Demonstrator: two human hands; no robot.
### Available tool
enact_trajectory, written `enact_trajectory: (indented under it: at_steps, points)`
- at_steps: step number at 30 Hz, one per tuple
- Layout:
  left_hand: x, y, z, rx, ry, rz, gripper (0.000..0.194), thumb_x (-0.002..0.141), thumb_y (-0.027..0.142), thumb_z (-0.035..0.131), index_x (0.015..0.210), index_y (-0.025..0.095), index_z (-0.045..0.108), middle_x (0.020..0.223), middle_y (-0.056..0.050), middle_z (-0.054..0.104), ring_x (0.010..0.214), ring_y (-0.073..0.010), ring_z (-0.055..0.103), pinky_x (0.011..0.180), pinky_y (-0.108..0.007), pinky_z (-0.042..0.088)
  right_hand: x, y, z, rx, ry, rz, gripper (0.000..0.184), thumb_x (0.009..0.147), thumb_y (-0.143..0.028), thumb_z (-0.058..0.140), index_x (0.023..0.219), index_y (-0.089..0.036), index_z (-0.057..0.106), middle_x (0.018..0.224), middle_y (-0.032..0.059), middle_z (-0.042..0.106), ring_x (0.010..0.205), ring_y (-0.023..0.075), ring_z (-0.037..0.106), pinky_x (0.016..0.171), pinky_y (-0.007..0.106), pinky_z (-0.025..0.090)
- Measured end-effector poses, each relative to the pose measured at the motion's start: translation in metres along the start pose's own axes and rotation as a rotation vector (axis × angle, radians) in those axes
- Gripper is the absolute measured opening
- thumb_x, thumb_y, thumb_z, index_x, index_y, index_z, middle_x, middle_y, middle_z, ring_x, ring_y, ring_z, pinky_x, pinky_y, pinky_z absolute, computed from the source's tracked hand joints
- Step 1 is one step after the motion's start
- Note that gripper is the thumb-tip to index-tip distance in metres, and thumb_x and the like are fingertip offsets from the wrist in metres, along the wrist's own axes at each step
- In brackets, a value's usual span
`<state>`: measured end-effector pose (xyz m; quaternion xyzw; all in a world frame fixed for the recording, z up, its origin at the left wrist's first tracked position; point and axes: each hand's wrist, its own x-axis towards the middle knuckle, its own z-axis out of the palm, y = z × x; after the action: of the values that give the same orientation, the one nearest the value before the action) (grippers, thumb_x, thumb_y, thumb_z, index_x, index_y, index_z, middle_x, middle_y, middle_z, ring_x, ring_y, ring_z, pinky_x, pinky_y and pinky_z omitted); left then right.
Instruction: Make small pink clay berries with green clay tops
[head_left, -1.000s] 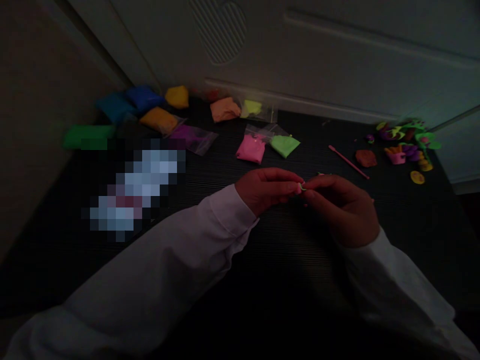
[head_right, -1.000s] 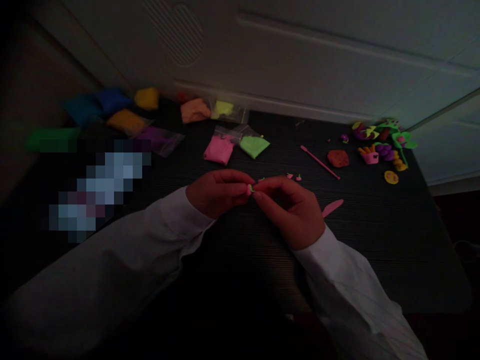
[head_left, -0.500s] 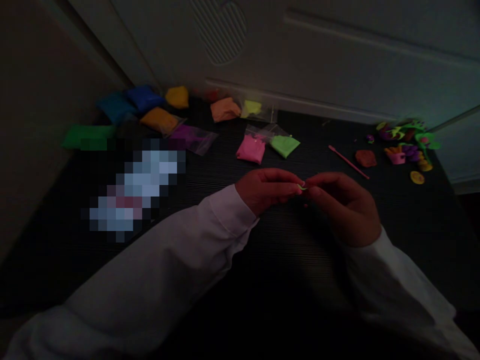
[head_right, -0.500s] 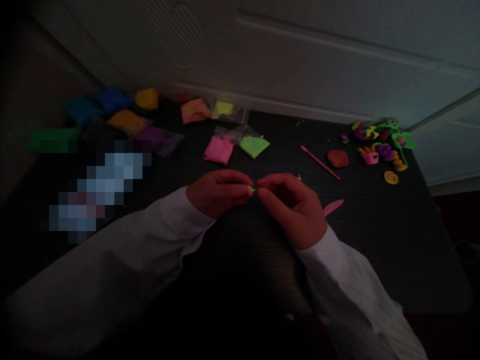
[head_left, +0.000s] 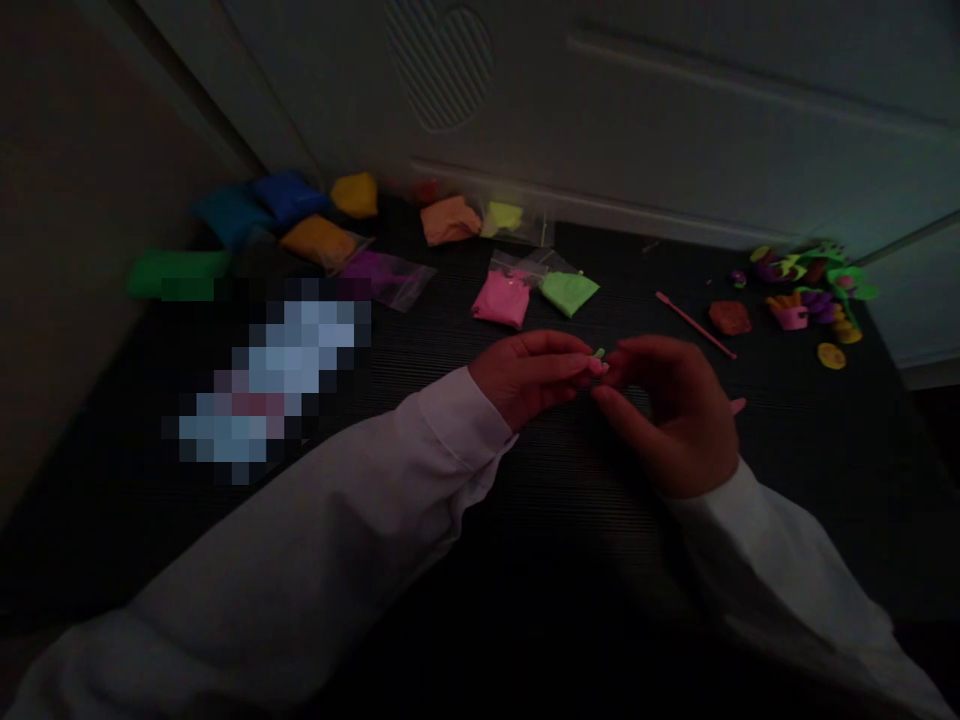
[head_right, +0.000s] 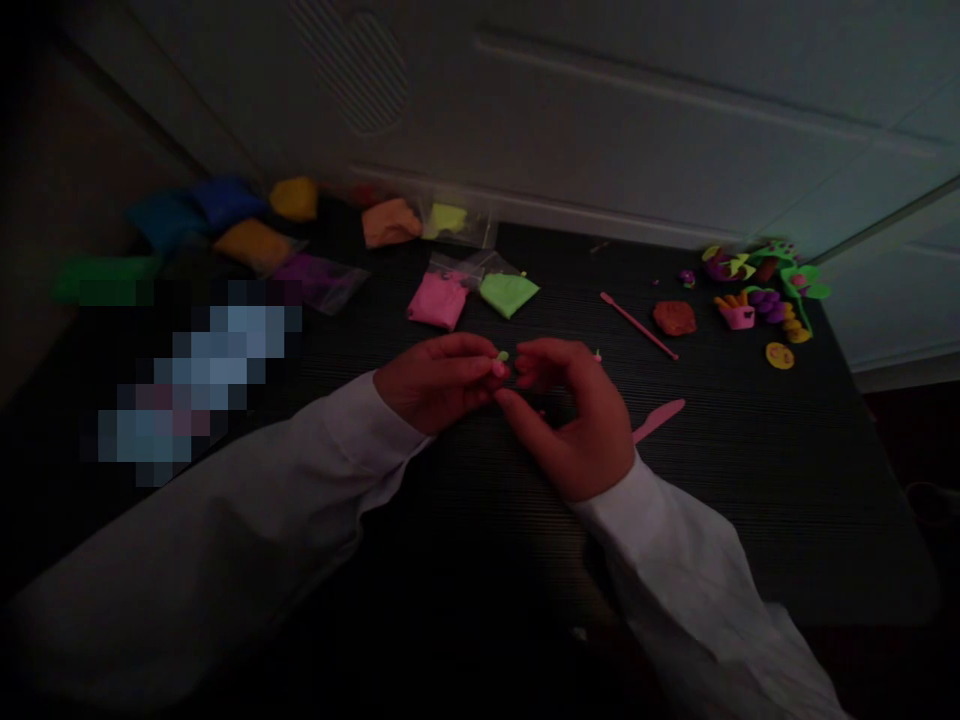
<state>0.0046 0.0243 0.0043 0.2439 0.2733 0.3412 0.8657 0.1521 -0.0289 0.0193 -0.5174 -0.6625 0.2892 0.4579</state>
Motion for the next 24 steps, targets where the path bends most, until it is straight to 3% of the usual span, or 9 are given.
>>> enact_trajectory:
  at_steps: [6,14,17,24]
  points:
    - [0.0003,-0.0014,0.0003,-0.003,-0.010,-0.027,0.015,0.058,0.013,0.067,0.070,0.013,0.059,0.066,0.000,0.064,0.063,-0.0076,0.057,0.062,-0.022,0.040,0.0014,-0.0046,-0.0035,-0.320,0.034,-0.280,0.031,0.067,-0.015,0.060,0.095,-0.025,0.051,0.086,0.0057,0.054,0.082,0.0207,0.050,0.071,0.040,0.044]
    - [-0.0001,-0.0041,-0.0010,-0.001,-0.025,-0.031,0.014,0.056,0.012,0.067,0.068,0.013,0.060,0.066,0.001,0.064,0.064,-0.0076,0.057,0.062,-0.021,0.038,0.0023,-0.0049,-0.0049,-0.400,0.057,-0.329,0.032,0.067,-0.012,0.059,0.096,-0.025,0.051,0.088,0.0068,0.054,0.082,0.0214,0.051,0.072,0.040,0.043]
    - [0.0003,-0.0041,-0.0015,0.004,-0.004,-0.038,0.016,0.054,0.010,0.068,0.068,0.013,0.060,0.067,0.000,0.064,0.063,-0.0074,0.057,0.062,-0.022,0.039,0.0026,-0.0044,-0.0041,-0.370,0.086,-0.308,0.031,0.067,-0.013,0.059,0.094,-0.025,0.051,0.085,0.0054,0.055,0.080,0.0206,0.051,0.070,0.039,0.043]
    - [0.0005,-0.0042,-0.0003,-0.017,-0.023,-0.014,0.017,0.053,0.008,0.068,0.067,0.013,0.059,0.069,0.001,0.064,0.062,-0.0060,0.056,0.062,-0.021,0.039,0.0020,0.0005,-0.0001,-0.166,0.109,-0.093,0.021,0.068,-0.019,0.060,0.087,-0.022,0.053,0.081,0.0020,0.053,0.071,0.0148,0.052,0.064,0.033,0.045]
